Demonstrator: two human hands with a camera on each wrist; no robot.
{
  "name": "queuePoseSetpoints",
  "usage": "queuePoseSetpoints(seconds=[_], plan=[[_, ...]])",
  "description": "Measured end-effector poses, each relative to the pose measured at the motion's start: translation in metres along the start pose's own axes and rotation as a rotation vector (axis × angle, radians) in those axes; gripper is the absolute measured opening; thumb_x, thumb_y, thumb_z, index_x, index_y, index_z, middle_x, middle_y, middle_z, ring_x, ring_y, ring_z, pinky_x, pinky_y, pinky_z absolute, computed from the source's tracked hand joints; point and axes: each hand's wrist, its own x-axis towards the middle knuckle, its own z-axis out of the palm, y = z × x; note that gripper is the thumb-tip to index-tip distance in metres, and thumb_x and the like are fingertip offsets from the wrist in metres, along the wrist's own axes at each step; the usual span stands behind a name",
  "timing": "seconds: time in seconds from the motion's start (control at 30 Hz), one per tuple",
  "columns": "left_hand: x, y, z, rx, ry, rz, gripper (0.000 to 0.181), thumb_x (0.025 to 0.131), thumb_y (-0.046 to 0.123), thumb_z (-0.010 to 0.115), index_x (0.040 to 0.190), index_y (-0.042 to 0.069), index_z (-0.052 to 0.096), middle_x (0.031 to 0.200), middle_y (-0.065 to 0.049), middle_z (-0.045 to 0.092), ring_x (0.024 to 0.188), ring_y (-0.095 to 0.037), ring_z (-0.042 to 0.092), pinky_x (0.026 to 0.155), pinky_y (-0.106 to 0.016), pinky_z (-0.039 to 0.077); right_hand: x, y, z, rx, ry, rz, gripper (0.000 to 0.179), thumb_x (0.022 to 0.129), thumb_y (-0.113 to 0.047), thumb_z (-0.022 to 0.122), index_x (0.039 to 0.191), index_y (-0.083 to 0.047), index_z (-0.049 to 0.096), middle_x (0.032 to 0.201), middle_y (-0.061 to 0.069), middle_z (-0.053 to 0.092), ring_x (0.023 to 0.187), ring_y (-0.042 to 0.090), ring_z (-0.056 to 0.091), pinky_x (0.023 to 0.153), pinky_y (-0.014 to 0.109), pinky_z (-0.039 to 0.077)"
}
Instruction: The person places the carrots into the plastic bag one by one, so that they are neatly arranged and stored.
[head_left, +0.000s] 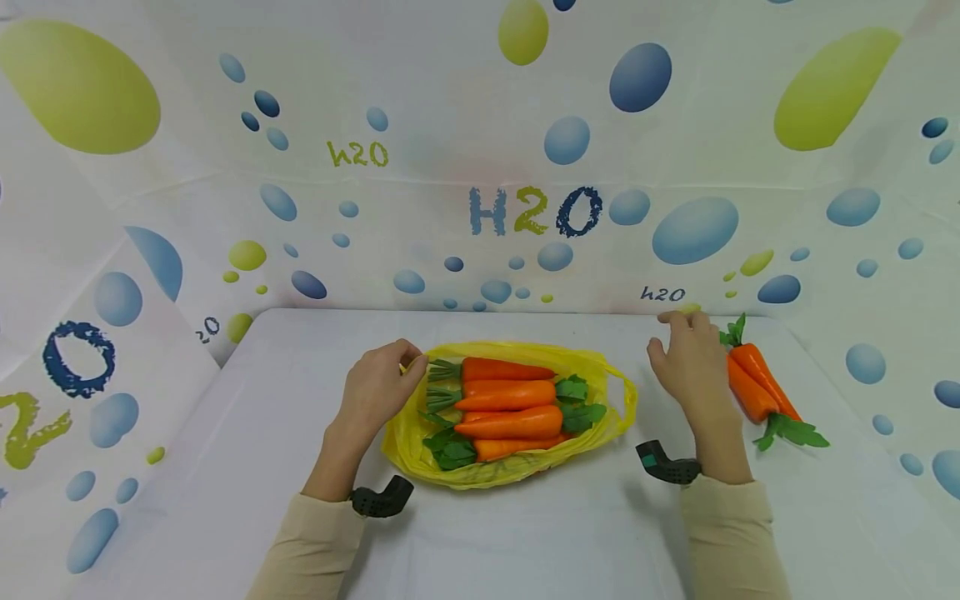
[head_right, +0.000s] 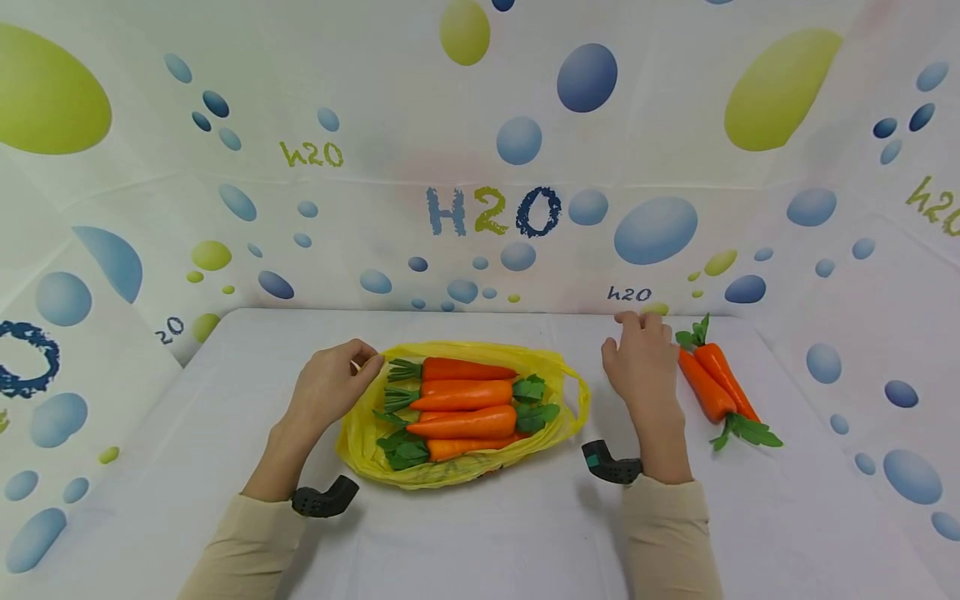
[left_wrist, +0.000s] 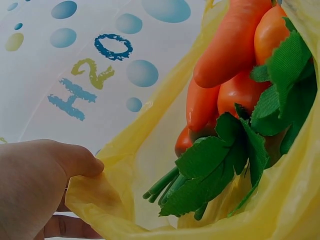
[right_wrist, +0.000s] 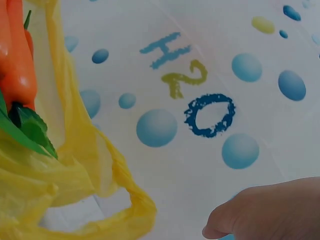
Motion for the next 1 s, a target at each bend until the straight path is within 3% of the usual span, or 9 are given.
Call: queuePoseSetpoints(seconds=[0.5, 0.73, 1.0], plan=[[0.000, 0.002, 0.000, -0.001, -0.003, -0.007, 0.027, 0.099, 0.030, 0.056, 0.108, 0.009, 0.071, 0.099, -0.008, 0.075, 0.075, -0.019, 0.060, 0.070, -0.035, 0.055, 0.008, 0.036, -0.005, 0.036, 0.041, 0.116, 0.048, 0.097, -0.018, 0.050, 0.137, 0.007, 0.049, 0.136, 0.039, 0.039, 0.117, 0.053, 0.038, 0.099, 0.066, 0.040], [0.001, 0.003, 0.000, 0.003, -0.009, -0.013, 0.027, 0.099, 0.029, 0.057, 0.108, 0.008, 0.070, 0.100, -0.008, 0.075, 0.074, -0.019, 0.059, 0.068, -0.033, 0.055, 0.014, 0.054, -0.008, 0.070, -0.023, 0.219, 0.055, 0.098, -0.021, 0.048, 0.145, 0.006, 0.040, 0.145, 0.041, 0.028, 0.127, 0.057, 0.029, 0.099, 0.071, 0.033], [0.002, 0.003, 0.000, 0.000, -0.002, -0.007, 0.026, 0.098, 0.029, 0.057, 0.108, 0.008, 0.071, 0.100, -0.008, 0.075, 0.074, -0.018, 0.060, 0.068, -0.033, 0.055, 0.014, 0.066, -0.011, 0.097, -0.026, 0.259, 0.061, 0.097, -0.021, 0.046, 0.149, 0.008, 0.033, 0.146, 0.043, 0.025, 0.130, 0.059, 0.025, 0.099, 0.073, 0.031]])
